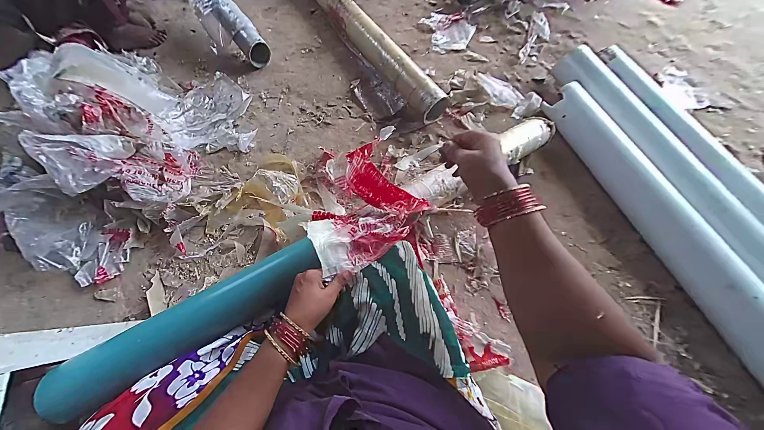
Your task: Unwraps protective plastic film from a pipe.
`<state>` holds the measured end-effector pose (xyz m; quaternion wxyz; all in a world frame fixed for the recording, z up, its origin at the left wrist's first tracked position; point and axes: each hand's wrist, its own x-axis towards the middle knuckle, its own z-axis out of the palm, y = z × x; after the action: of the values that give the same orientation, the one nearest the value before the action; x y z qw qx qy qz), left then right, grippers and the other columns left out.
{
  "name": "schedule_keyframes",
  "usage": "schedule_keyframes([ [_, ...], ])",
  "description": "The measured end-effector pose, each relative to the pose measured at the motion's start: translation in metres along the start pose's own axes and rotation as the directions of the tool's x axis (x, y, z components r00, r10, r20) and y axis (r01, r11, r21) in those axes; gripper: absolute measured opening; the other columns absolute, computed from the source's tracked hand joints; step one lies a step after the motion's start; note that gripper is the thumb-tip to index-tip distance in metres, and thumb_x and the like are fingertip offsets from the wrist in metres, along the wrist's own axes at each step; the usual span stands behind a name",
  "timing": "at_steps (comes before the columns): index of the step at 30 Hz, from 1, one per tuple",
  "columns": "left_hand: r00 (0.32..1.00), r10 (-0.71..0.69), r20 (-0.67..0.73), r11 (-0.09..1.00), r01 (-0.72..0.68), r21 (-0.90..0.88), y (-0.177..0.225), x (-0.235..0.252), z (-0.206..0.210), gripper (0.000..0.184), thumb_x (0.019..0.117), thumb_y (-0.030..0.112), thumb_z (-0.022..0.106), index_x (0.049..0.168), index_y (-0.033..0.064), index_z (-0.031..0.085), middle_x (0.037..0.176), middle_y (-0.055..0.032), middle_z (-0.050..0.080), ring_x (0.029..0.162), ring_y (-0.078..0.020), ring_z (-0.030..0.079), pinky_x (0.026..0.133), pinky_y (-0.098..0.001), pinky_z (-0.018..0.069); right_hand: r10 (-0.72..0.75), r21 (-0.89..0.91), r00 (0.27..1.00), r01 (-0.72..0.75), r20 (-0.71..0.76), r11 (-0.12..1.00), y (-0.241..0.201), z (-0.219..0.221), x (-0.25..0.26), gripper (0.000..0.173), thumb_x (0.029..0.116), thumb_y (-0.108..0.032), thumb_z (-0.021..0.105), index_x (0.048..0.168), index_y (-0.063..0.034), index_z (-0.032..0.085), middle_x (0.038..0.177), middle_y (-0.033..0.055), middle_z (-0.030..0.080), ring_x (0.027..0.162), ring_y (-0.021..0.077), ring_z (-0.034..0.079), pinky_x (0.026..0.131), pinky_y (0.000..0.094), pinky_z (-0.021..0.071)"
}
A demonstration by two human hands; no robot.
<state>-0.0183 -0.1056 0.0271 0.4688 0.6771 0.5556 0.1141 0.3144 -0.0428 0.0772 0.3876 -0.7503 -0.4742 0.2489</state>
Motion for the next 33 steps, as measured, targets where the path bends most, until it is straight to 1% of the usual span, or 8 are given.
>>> schedule_keyframes([
  [4,0.983,-0.141,0.117,0.989,0.145,-0.019,0.032,0.001,-0.022,0.040,0.1034,0.041,0.062,0.086,0.0058,0.073,0.068,0.0041,0.066,0.054,-0.0019,0.057,0.058,-0.0232,0.0503,-0.264,-0.005,0.834,0.304,0.484,0.953,-0.028,0.047,-0.048,0.029,0.0986,-0.005,0.058,0.124,0.0013,0.070,0.128,0.0189,0.069,0.117,0.0298,0.066,0.102,0.0506,0.0501],
  [7,0.986,-0.163,0.041,0.984,0.159,0.084,0.043,-0.002,-0.038,0.055,0.0957,0.049,0.070,0.124,0.0024,0.066,0.096,-0.0124,0.071,0.076,-0.0208,0.067,0.077,-0.0428,0.0562,-0.158,-0.079,0.723,0.282,0.673,0.956,-0.037,0.090,-0.060,0.044,0.1062,-0.029,0.057,0.139,0.0005,0.061,0.132,0.0205,0.066,0.123,0.0318,0.064,0.105,0.0530,0.0480],
  [11,0.992,-0.120,0.036,0.979,0.125,-0.160,0.041,-0.008,-0.053,0.080,0.0970,0.038,0.072,0.158,0.0126,0.027,0.125,-0.0192,0.062,0.087,-0.0264,0.069,0.073,-0.0415,0.0583,0.112,-0.490,0.751,0.301,0.650,0.818,-0.065,0.099,-0.076,0.056,0.1083,-0.047,0.044,0.090,0.0002,0.068,0.092,0.0220,0.068,0.095,0.0409,0.068,0.076,0.0627,0.0501],
  [15,0.980,-0.176,-0.097,0.962,0.151,-0.227,0.043,0.027,-0.057,0.057,0.1070,0.051,0.048,0.134,0.0020,0.056,0.111,-0.0187,0.066,0.085,-0.0273,0.065,0.075,-0.0449,0.0543,-0.001,-0.521,0.775,0.426,0.632,0.739,-0.066,0.098,-0.106,0.043,0.1091,-0.033,0.046,0.096,0.0026,0.068,0.093,0.0221,0.069,0.096,0.0407,0.069,0.077,0.0596,0.0515],
  [19,0.870,-0.341,0.357,0.884,0.426,-0.192,0.064,0.091,-0.053,0.055,0.1085,0.050,0.042,0.131,0.0017,0.057,0.114,-0.0176,0.064,0.094,-0.0238,0.063,0.083,-0.0421,0.0526,-0.250,-0.363,0.803,0.491,0.540,0.792,-0.042,0.111,-0.121,0.029,0.0988,-0.019,0.058,0.083,0.0038,0.068,0.088,0.0210,0.070,0.092,0.0390,0.070,0.081,0.0567,0.0520],
  [23,0.794,-0.422,0.437,0.833,0.530,-0.158,0.074,0.119,-0.053,0.048,0.1059,0.045,0.051,0.127,0.0031,0.061,0.108,-0.0173,0.068,0.090,-0.0243,0.066,0.084,-0.0400,0.0538,-0.269,-0.342,0.807,0.489,0.525,0.802,-0.032,0.109,-0.127,0.032,0.1003,-0.019,0.054,0.084,0.0040,0.068,0.089,0.0211,0.070,0.097,0.0383,0.069,0.089,0.0555,0.0504],
  [27,0.841,-0.289,0.458,0.933,0.355,-0.062,0.087,0.111,-0.037,0.035,0.1099,0.028,0.047,0.125,-0.0015,0.057,0.110,-0.0129,0.061,0.092,-0.0169,0.059,0.085,-0.0345,0.0503,-0.204,-0.418,0.824,0.462,0.529,0.782,-0.036,0.110,-0.132,0.033,0.1015,-0.020,0.052,0.086,0.0043,0.069,0.087,0.0219,0.070,0.095,0.0399,0.070,0.085,0.0565,0.0510],
  [33,0.915,-0.172,0.366,0.953,0.061,0.295,0.087,0.119,-0.026,0.042,0.1035,0.021,0.062,0.125,-0.0143,0.062,0.134,-0.0297,0.061,0.133,-0.0392,0.055,0.113,-0.0548,0.0380,-0.350,-0.359,0.820,0.527,0.452,0.771,-0.027,0.110,-0.136,0.026,0.0962,-0.011,0.059,0.078,0.0041,0.070,0.082,0.0198,0.070,0.090,0.0382,0.072,0.082,0.0549,0.0543],
])
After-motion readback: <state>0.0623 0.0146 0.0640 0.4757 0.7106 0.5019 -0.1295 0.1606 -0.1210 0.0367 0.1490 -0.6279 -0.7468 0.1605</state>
